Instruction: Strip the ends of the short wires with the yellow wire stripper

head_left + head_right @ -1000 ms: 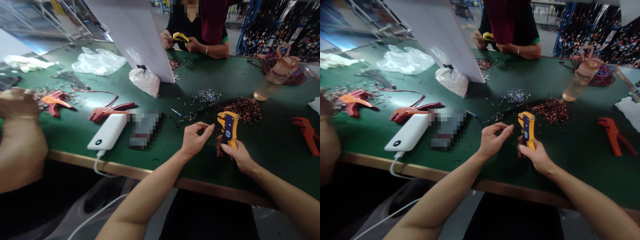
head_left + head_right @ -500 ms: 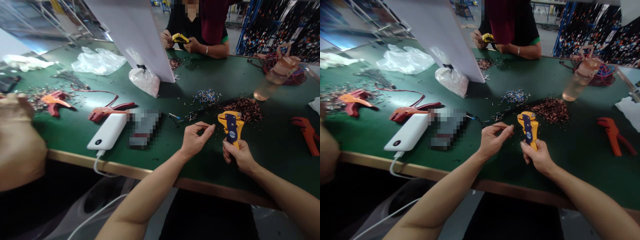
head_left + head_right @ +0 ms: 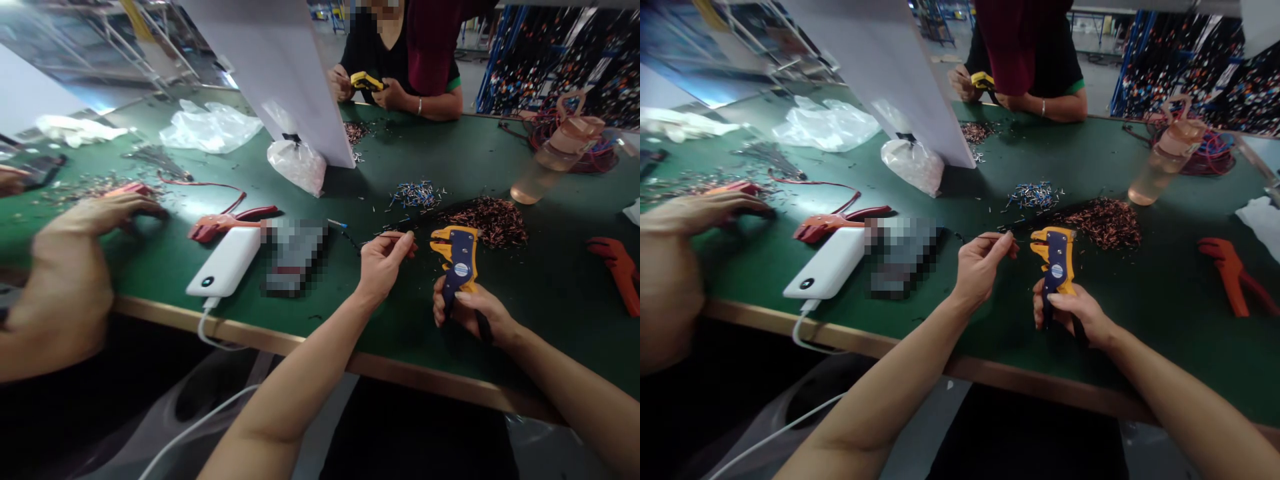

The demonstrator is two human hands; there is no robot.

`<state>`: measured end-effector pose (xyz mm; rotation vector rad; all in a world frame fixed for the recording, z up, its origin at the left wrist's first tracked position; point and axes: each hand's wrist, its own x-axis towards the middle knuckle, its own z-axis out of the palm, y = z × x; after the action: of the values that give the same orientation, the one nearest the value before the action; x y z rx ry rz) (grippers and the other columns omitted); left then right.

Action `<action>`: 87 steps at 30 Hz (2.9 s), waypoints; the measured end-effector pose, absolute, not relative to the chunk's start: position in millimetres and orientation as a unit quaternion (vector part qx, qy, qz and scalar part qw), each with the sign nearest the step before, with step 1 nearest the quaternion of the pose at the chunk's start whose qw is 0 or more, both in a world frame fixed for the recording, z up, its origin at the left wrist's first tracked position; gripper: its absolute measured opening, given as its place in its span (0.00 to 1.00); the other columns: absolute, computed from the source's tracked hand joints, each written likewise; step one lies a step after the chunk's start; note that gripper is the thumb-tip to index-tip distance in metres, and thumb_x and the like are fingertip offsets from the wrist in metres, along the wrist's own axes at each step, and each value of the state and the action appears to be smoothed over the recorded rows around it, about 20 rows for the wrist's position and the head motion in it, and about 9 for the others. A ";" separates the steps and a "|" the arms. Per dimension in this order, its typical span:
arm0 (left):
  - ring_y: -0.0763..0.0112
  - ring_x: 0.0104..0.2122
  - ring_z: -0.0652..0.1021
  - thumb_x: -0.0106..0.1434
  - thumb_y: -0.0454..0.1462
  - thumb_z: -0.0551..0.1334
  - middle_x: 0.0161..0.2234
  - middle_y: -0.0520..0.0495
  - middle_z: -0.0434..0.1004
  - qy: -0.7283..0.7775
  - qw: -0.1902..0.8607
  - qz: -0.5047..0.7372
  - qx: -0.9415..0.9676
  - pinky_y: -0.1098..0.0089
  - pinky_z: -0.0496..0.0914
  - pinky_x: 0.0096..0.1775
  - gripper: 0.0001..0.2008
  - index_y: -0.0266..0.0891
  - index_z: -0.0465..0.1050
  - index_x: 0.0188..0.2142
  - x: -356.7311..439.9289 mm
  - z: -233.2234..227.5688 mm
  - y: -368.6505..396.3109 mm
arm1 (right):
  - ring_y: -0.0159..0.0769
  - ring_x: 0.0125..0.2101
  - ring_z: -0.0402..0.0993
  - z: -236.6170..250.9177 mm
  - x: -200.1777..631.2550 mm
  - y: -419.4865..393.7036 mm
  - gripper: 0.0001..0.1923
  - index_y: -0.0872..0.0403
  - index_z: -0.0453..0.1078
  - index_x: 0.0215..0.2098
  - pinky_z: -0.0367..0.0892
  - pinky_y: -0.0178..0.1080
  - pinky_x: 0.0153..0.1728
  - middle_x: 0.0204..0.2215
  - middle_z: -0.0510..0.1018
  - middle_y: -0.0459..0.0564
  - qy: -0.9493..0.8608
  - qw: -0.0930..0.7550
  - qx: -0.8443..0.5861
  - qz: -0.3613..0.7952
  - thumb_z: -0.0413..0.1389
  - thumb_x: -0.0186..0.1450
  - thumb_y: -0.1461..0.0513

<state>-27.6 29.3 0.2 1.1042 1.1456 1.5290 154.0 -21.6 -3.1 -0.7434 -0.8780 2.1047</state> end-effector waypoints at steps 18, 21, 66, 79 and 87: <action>0.75 0.22 0.75 0.51 0.48 0.71 0.21 0.50 0.77 0.423 0.506 0.594 0.460 0.71 0.72 0.29 0.16 0.38 0.77 0.25 -25.2 6.0 25.2 | 0.30 0.21 0.69 -1.9 151.7 -27.2 0.12 0.56 0.70 0.35 0.68 0.37 0.24 0.22 0.72 0.44 -0.344 0.341 -0.238 0.842 0.62 0.61 0.56; 0.74 0.22 0.75 0.51 0.48 0.71 0.21 0.50 0.77 0.423 0.506 0.596 0.459 0.71 0.72 0.29 0.16 0.37 0.76 0.25 -24.7 5.9 24.9 | 0.28 0.19 0.67 -0.7 150.6 -28.2 0.12 0.56 0.68 0.33 0.67 0.35 0.22 0.21 0.70 0.43 -0.354 0.346 -0.238 0.836 0.62 0.61 0.56; 0.76 0.19 0.74 0.57 0.41 0.66 0.20 0.50 0.77 0.460 0.401 0.586 0.533 0.76 0.69 0.24 0.12 0.37 0.75 0.21 -23.0 6.0 15.2 | 0.35 0.29 0.72 -13.5 145.4 -23.8 0.19 0.52 0.70 0.41 0.71 0.43 0.36 0.30 0.74 0.46 -0.452 0.478 -0.442 0.610 0.64 0.56 0.53; 0.75 0.20 0.74 0.58 0.41 0.66 0.21 0.48 0.77 0.452 0.423 0.546 0.565 0.74 0.68 0.24 0.12 0.38 0.77 0.21 -16.8 6.6 10.1 | 0.35 0.31 0.72 -13.2 142.8 -27.1 0.20 0.51 0.70 0.42 0.70 0.43 0.37 0.30 0.75 0.46 -0.467 0.464 -0.456 0.598 0.65 0.54 0.52; 0.75 0.20 0.73 0.57 0.42 0.66 0.21 0.48 0.77 0.442 0.432 0.537 0.575 0.74 0.68 0.23 0.13 0.38 0.78 0.21 -13.4 6.4 8.6 | 0.35 0.28 0.69 -9.8 140.6 -26.9 0.16 0.52 0.71 0.37 0.69 0.40 0.31 0.27 0.74 0.46 -0.502 0.458 -0.470 0.563 0.63 0.56 0.52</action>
<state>-13.4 8.6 6.4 1.4323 1.1011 1.3381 140.6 -26.9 -9.8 -1.1588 -1.2373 1.3868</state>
